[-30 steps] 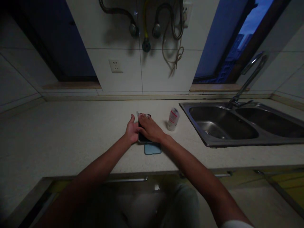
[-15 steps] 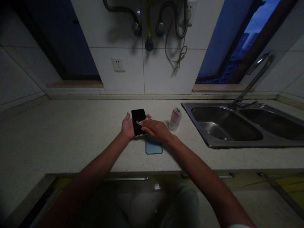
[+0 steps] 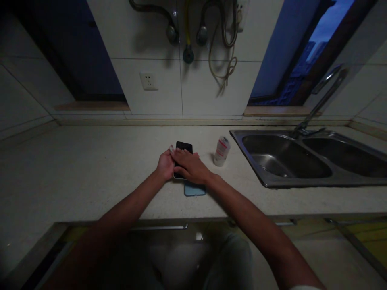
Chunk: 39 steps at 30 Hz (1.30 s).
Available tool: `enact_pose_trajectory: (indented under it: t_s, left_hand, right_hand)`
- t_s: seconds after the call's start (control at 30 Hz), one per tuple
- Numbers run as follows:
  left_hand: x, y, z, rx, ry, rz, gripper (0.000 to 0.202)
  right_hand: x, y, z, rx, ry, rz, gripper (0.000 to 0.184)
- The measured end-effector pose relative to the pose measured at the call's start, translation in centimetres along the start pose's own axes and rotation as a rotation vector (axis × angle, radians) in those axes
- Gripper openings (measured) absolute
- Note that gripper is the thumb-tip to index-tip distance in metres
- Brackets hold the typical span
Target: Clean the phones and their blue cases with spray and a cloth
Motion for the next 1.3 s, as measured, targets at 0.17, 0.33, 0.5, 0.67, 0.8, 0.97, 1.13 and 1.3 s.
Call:
enact_pose_trajectory:
  t_s: [0.17,0.33,0.5,0.67,0.8,0.97,1.13,1.3]
  left_hand:
    - [1.9,-1.2,-0.3,0.076,0.117,0.006,0.054]
    - [3.3,-1.4,-0.6,0.105,0.206,-0.012,0.042]
    - [3.3,-1.9,0.1,0.136,0.212,-0.03,0.042]
    - [3.5,-2.8,0.3,0.208,0.253,0.009,0.038]
    - [3.5,-2.2,0.2,0.152,0.223,0.06,0.037]
    - [3.2,-1.2,-0.5,0.093,0.197,0.048,0.042]
    - [1.7,0.2,-0.8,0.028,0.05,0.028,0.066]
    - [0.6,1.0,-0.7,-0.029,-0.001,0.035,0.079]
  right_hand:
    - [-3.3,-0.6,0.1,-0.003,-0.179,0.069,0.041]
    - [-3.5,-1.9,-0.1,0.092,-0.138,0.126,0.035]
    - [-2.4,-3.5,-0.6,0.26,-0.046,0.136,0.037]
    - [-1.4,-4.5,-0.9,0.329,0.096,0.193,0.041]
    - [0.1,-4.0,-1.2,0.388,0.248,0.313,0.05]
    - [1.8,-3.6,-1.5,0.444,0.328,0.293,0.065]
    - [2.6,-3.4,-1.2,0.372,0.31,0.083,0.074]
    - [2.9,-1.8,-0.9,0.197,0.261,-0.095,0.073]
Point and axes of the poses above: each hand's wrist, its own z-axis towards the middle knuckle, its own y-axis out of the palm, x = y × z, the point moved 8 cm from there along z, towards the middle knuckle, and after that the axes turned 4 degrees about -y, right-handed, at the moved point
